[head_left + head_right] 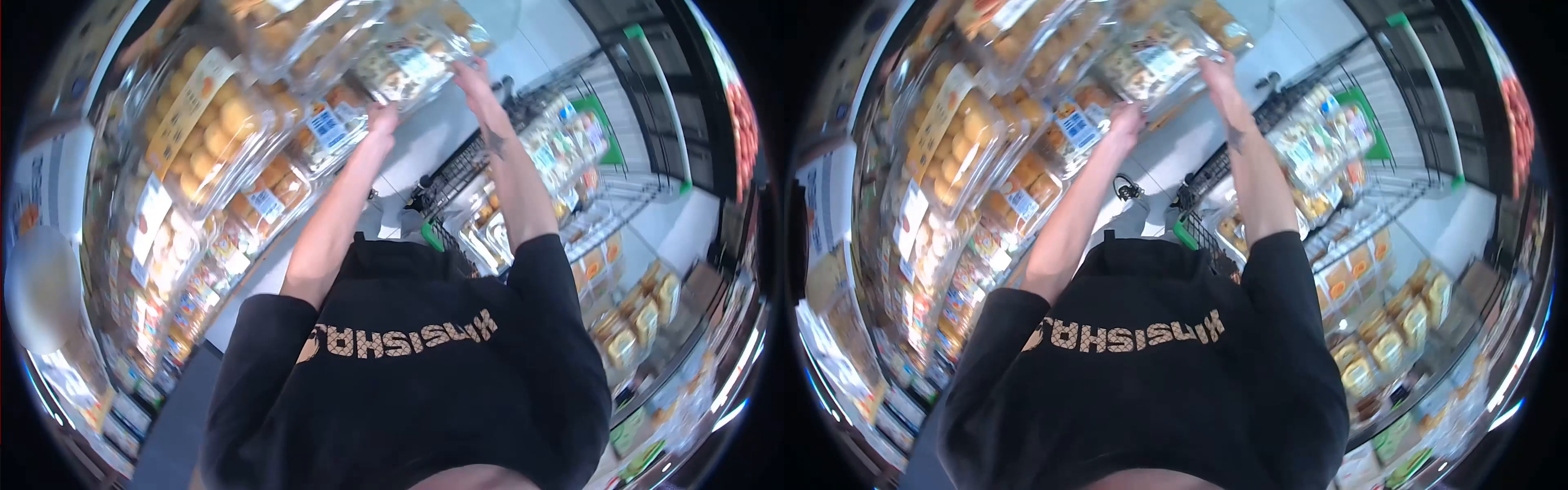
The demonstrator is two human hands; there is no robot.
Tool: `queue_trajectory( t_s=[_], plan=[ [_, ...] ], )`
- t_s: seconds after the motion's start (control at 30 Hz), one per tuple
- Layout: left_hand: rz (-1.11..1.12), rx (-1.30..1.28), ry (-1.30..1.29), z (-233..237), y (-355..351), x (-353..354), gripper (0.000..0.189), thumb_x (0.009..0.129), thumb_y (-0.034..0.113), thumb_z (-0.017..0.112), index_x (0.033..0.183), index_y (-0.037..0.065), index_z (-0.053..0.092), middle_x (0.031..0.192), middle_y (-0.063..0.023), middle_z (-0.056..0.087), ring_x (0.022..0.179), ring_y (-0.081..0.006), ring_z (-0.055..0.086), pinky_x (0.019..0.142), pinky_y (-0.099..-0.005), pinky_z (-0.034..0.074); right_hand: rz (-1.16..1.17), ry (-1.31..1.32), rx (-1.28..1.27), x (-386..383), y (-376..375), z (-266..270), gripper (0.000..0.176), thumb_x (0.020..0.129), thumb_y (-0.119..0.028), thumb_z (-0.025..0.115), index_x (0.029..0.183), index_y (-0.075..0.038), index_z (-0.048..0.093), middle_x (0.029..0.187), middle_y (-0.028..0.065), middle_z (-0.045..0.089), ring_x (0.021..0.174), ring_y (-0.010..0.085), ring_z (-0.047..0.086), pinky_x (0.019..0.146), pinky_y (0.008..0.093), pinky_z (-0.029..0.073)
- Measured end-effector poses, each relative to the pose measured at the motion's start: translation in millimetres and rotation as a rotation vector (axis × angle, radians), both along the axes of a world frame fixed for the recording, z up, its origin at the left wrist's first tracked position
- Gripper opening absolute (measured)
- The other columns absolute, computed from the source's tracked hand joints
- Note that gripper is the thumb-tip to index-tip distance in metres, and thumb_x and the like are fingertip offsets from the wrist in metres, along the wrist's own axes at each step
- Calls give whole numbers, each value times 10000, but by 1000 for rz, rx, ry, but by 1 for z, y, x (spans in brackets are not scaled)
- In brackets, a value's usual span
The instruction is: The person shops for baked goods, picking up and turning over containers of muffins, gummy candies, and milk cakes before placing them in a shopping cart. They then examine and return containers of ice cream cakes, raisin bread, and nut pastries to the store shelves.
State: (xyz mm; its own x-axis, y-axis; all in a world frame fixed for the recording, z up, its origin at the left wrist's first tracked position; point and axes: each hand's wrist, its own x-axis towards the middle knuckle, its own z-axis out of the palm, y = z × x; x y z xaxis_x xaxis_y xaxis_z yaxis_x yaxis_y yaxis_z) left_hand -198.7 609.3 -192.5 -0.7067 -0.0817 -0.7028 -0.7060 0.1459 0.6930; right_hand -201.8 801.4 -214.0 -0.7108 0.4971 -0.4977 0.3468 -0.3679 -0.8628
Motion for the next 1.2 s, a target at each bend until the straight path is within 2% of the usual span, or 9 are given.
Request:
queue_trajectory(
  t_s=[0.1, 0.23, 0.47, 0.67, 0.77, 1.0, 1.13, 1.17, 1.2],
  plan=[
    [-120, 117, 21, -16, -16, -5, 59, 785, 31, 497, 737, 47, 528, 701, -31, 508, 642, -120, 486, 553, -281, 412, -111, 60, 25, 11, -8, 8, 552, 664, -63, 636, 1129, -38, 339, 948, 109, 490, 828, 194, 502, 698, 321, 433],
    [-38, 343, -23, 22, -35, 12, 92, 771, 27, 513, 855, 4, 484, 819, -70, 500, 790, -172, 491, 941, -402, 409, -144, 83, -139, 56, -18, 38, 509, 680, -73, 628, 1074, -23, 309, 942, 138, 482, 806, 170, 509, 640, 303, 442],
    [-217, 593, -347, 106, -64, 78, 278, 806, 138, 521, 1051, 16, 471, 1077, -91, 516, 1015, -219, 495, 943, -383, 382, -152, 64, -168, 206, -51, 104, 869, 708, -191, 687, 1336, 9, 121, 1208, 223, 412, 1108, 251, 436, 934, 330, 341],
    [-388, 655, -507, 126, -61, 113, 467, 859, 195, 544, 1253, 7, 380, 1213, -104, 490, 1117, -230, 473, 951, -350, 373, -164, 192, -448, 309, -77, 135, 883, 671, -14, 711, 1366, -26, 166, 1283, 112, 385, 1166, 196, 410, 991, 318, 317],
    [-613, 548, -312, 142, -60, 116, 517, 820, 115, 597, 1273, 10, 370, 1201, -102, 500, 1120, -175, 462, 954, -311, 365, 13, 186, -154, 333, -81, 144, 855, 687, -23, 703, 1357, -15, 171, 1294, 116, 373, 1190, 192, 377, 996, 322, 302],
    [-990, 392, 32, 190, -66, 102, 561, 771, 118, 670, 1248, 10, 395, 1177, -81, 517, 1070, -161, 490, 924, -302, 376, -97, 253, 6, 326, -93, 179, 830, 729, -30, 673, 1357, 9, 132, 1318, 144, 344, 1202, 223, 368, 1002, 343, 293],
    [-1245, 139, 259, 216, -71, 93, 510, 733, 110, 702, 1174, -6, 473, 1139, -79, 542, 1026, -140, 515, 894, -299, 403, -25, 278, 216, 335, -98, 197, 673, 713, -83, 713, 1256, 4, 326, 1139, 100, 502, 1054, 192, 487, 916, 331, 377],
    [-1334, 11, 371, 219, -75, 93, 460, 741, 105, 685, 1147, -9, 500, 1138, -104, 544, 1032, -146, 516, 897, -311, 404, 111, 67, 527, 344, -97, 188, 625, 694, -91, 726, 1213, 2, 391, 1090, 87, 536, 1011, 186, 515, 887, 326, 397],
    [-1159, 235, 599, 202, -92, 96, 455, 746, 106, 646, 1162, -2, 496, 1168, -129, 523, 1084, -178, 492, 920, -318, 383, -128, 252, 214, 341, -99, 194, 575, 656, -97, 744, 1152, -26, 462, 1096, 83, 538, 1039, 211, 512, 898, 340, 394]
  ],
)
